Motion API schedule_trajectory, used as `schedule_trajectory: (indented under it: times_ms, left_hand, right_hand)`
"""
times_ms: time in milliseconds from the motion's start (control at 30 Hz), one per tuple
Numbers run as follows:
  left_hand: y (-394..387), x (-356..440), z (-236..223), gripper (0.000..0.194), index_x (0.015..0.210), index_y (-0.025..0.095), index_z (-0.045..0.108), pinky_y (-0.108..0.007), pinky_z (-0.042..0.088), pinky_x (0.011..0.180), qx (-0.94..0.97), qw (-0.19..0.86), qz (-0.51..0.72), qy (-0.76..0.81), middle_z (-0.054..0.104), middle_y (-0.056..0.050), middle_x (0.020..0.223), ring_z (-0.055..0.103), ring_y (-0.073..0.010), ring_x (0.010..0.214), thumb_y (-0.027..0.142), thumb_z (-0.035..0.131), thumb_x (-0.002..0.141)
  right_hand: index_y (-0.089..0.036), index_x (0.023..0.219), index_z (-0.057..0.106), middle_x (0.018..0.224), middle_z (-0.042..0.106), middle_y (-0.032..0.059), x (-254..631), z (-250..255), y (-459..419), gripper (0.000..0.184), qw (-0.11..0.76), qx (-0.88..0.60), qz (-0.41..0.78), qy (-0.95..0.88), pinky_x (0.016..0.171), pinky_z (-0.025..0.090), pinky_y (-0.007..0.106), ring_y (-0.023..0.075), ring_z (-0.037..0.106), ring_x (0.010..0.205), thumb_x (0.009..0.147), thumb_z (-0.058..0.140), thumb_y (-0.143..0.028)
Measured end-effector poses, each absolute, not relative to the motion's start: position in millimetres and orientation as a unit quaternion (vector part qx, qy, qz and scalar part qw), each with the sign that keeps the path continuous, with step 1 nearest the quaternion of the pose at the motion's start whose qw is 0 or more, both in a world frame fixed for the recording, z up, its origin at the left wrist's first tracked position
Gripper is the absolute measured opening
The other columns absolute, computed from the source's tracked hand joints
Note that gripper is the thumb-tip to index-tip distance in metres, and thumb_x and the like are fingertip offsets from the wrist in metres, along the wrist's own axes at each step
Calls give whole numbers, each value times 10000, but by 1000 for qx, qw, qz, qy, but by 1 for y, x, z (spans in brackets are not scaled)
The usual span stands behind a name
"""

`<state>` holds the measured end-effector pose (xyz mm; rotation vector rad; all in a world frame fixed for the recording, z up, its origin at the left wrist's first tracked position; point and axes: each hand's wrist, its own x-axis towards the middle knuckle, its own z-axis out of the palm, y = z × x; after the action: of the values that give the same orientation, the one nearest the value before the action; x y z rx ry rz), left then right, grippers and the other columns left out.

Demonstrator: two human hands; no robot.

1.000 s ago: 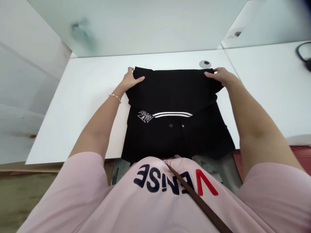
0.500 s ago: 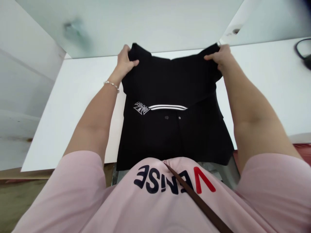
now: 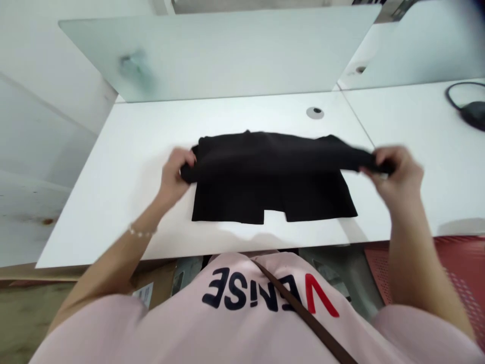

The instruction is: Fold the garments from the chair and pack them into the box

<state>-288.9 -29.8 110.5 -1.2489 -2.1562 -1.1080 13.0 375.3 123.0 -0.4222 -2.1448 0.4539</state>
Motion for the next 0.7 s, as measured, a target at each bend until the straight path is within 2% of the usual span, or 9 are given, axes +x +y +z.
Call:
schedule_trajectory:
  times_ms: [100,167,233,300,367,433,533,600,700]
  left_hand:
    - [-66,-254,59,197,825,264,527,-584,409,1108,-478,106,-336,-805,563,-75,1145,551,-306,1176,184,581,653]
    - [-81,-247,40,281,901,282,553,-581,395,1135,-417,52,-378,-825,534,-84,1259,512,-314,1270,196,566,634]
    - [-89,-250,36,325,1000,292,526,-548,439,1113,-330,17,-478,-814,518,-85,1327,511,-293,1307,239,549,680]
    - [-89,-257,40,300,1046,286,498,-518,477,1080,-261,-7,-565,-783,537,-84,1334,557,-273,1276,303,551,751]
    - [-84,-263,45,278,1044,267,501,-499,502,1045,-221,-33,-610,-761,574,-90,1302,605,-262,1216,395,573,808]
    - [-75,-263,48,324,1046,256,516,-485,531,989,-195,-63,-626,-752,607,-96,1266,628,-261,1174,493,590,837]
    - [-66,-258,45,394,1080,271,516,-453,566,884,-177,-98,-633,-747,619,-100,1264,631,-270,1170,575,597,843]
    - [-65,-256,43,424,1111,279,506,-435,575,834,-178,-86,-623,-757,601,-102,1276,629,-277,1168,594,594,841]
    - [-67,-270,55,476,1160,269,507,-452,566,825,-231,19,-535,-813,553,-119,1299,623,-292,1128,588,613,823]
  right_hand:
    - [-386,798,560,1115,663,-10,64,61,338,205,354,-224,234,-878,989,524,579,359,648,1074,668,644,-250]
    - [-464,816,611,1203,644,-51,82,38,328,248,345,-254,322,-844,1060,487,572,355,590,1216,670,608,-262]
    - [-508,861,634,1257,628,-70,89,29,331,278,379,-269,415,-782,1101,463,528,319,522,1319,695,615,-286]
    - [-484,896,640,1267,635,-44,85,28,345,225,409,-290,476,-723,1097,473,480,304,522,1327,725,670,-341]
    - [-419,935,634,1242,654,20,74,31,362,198,389,-325,510,-696,1078,495,445,318,568,1279,753,705,-453]
    - [-367,1000,625,1205,668,74,60,33,375,306,335,-349,533,-694,1073,505,432,334,603,1234,782,675,-577]
    - [-331,1131,612,1189,669,94,44,33,380,465,280,-352,555,-700,1025,548,451,337,631,1186,815,601,-671]
    - [-324,1192,597,1181,669,91,41,31,380,518,270,-352,563,-698,965,584,430,317,650,1147,827,580,-690]
    - [-328,1239,572,1167,668,90,40,34,393,550,255,-343,543,-723,872,615,385,290,671,1098,831,578,-698]
